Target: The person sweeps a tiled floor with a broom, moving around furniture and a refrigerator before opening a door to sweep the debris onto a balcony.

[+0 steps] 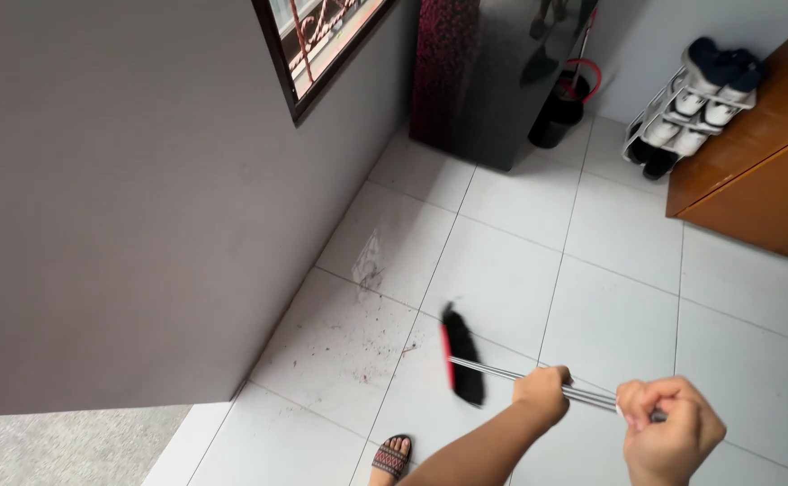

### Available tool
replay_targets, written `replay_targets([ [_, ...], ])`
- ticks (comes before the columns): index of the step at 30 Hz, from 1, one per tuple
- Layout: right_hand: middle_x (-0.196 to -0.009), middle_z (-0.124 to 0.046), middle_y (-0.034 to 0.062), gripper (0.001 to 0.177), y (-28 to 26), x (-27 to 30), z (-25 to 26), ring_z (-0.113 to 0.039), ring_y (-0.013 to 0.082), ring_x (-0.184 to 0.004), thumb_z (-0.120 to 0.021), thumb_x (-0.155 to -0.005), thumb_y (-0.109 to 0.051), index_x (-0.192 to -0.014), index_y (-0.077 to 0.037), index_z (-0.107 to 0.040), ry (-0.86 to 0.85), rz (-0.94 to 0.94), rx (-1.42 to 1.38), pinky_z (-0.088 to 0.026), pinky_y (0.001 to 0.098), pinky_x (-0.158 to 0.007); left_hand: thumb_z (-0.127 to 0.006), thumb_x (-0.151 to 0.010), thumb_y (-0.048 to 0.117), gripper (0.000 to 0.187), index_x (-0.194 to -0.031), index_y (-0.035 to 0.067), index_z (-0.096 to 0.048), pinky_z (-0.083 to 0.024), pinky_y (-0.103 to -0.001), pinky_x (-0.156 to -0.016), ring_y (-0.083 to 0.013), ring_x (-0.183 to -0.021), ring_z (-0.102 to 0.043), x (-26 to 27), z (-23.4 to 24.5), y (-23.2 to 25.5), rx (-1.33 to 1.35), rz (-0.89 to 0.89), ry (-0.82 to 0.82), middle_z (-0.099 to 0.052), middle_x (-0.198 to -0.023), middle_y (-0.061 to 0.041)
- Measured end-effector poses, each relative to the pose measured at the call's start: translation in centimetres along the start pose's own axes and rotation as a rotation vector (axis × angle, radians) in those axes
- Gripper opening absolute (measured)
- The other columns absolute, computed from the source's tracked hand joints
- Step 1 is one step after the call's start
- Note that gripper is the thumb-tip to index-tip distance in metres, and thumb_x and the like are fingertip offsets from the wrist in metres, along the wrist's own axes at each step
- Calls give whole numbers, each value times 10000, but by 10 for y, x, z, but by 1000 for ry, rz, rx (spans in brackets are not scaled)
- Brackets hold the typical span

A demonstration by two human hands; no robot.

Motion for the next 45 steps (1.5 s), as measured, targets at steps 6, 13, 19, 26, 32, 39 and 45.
replay_targets([
  [6,-458,-244,72,257,9,-60,-13,-213,159,-431,-302,-871,-45,-632,-4,-387,-32,-129,-172,-301,410,-549,-562,-904,28,265,-1129,126,-662,-509,-481,-763,-337,-937,-697,17,73,18,-43,110,39,-727,-953,-130],
  [13,-600,-429,50,236,16,-108,-26,-367,123,-554,-391,-933,-52,-724,-19,-496,-278,57,-35,-334,313,-555,-562,-1086,253,159,-1077,151,-683,-502,-497,-677,-354,-818,-686,6,158,143,47,-176,144,-727,-823,-141],
  [19,-600,-492,101,225,41,-64,-122,-429,154,-542,-383,-835,40,-674,33,-541,-453,77,494,-361,321,-520,-695,-857,212,223,-1077,182,-714,-528,-446,-828,-297,-1063,-677,-92,119,-12,78,-17,83,-729,-1094,-80],
  [26,-500,-340,57,238,37,-138,-130,-301,142,-494,-280,-839,39,-630,-9,-384,-313,-103,-106,-287,339,-514,-589,-894,64,268,-1093,178,-729,-511,-462,-862,-314,-1080,-674,-107,138,-41,-72,175,61,-727,-1078,-112],
  [32,-535,-281,28,277,46,-281,-80,-260,151,-482,-316,-947,-77,-681,-64,-392,-304,-186,-368,-332,381,-538,-557,-896,23,254,-1077,152,-680,-499,-508,-776,-336,-930,-704,-164,164,47,-119,158,282,-734,-940,-123],
  [39,-533,-377,58,262,22,-391,-67,-305,161,-474,-324,-932,-77,-692,-63,-428,-272,69,2,-311,329,-503,-541,-937,89,246,-1114,173,-689,-519,-494,-714,-350,-897,-709,-292,171,199,24,-25,193,-741,-910,-128],
  [45,-593,-480,126,250,80,-412,-83,-418,194,-524,-323,-878,14,-682,3,-477,-433,271,255,-360,312,-527,-603,-875,88,308,-1121,222,-731,-544,-459,-846,-313,-1061,-689,-406,139,107,70,144,171,-728,-1092,-100],
])
Point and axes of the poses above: each hand's wrist, its own x-axis away from the middle knuckle, its own z-axis out of the back of the hand, y = z × x, the point moved 5 cm from there along -x, towards the middle knuckle
